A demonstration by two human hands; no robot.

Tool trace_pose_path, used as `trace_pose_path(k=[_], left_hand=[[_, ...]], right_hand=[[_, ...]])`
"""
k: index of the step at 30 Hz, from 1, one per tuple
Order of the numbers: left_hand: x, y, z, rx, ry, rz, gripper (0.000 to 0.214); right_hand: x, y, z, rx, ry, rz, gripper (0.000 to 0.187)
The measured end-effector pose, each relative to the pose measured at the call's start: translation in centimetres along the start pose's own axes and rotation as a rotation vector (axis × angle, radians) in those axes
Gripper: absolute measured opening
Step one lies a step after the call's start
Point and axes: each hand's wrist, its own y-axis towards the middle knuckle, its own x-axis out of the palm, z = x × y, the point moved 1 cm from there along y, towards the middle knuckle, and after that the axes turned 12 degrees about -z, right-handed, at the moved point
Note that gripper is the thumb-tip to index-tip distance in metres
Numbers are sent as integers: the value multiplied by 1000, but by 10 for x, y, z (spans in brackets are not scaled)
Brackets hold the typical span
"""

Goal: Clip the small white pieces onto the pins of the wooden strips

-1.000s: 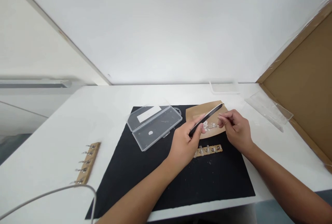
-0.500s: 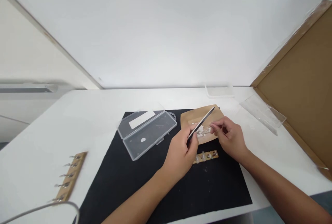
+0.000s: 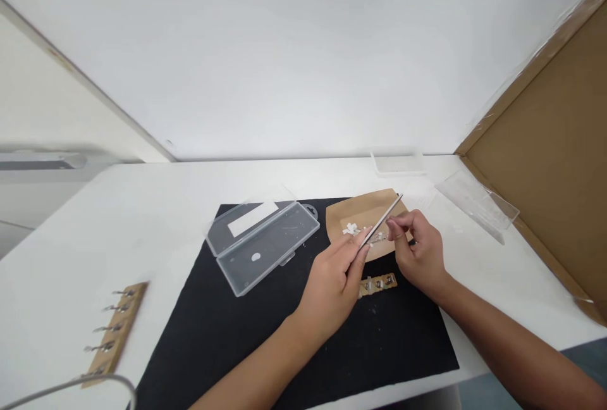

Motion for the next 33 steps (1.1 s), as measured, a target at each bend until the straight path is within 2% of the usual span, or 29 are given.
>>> trace_pose_path(k=[7,15,21,25,29,33], left_hand=[[1,1,1,-30,-1,-37,35],[1,2,2,14,23,-14,34],[2,0,4,45,37,-22,35],[2,-1,4,59,54,-4,35],[3,0,2,59,80,-18,35],[4,1,0,71,122,11,36]], right_hand=[[-3,2,0,-66,-103,5,16],[2,-4,-2,-164,-169,-95,18],[-2,-3,1,-98,-223,-3,16],[-1,-1,-1,-191,-205,-104,18],[-1,1,-1,-112,-274,-67,21],[2,1,-1,-146,-238,-172,26]])
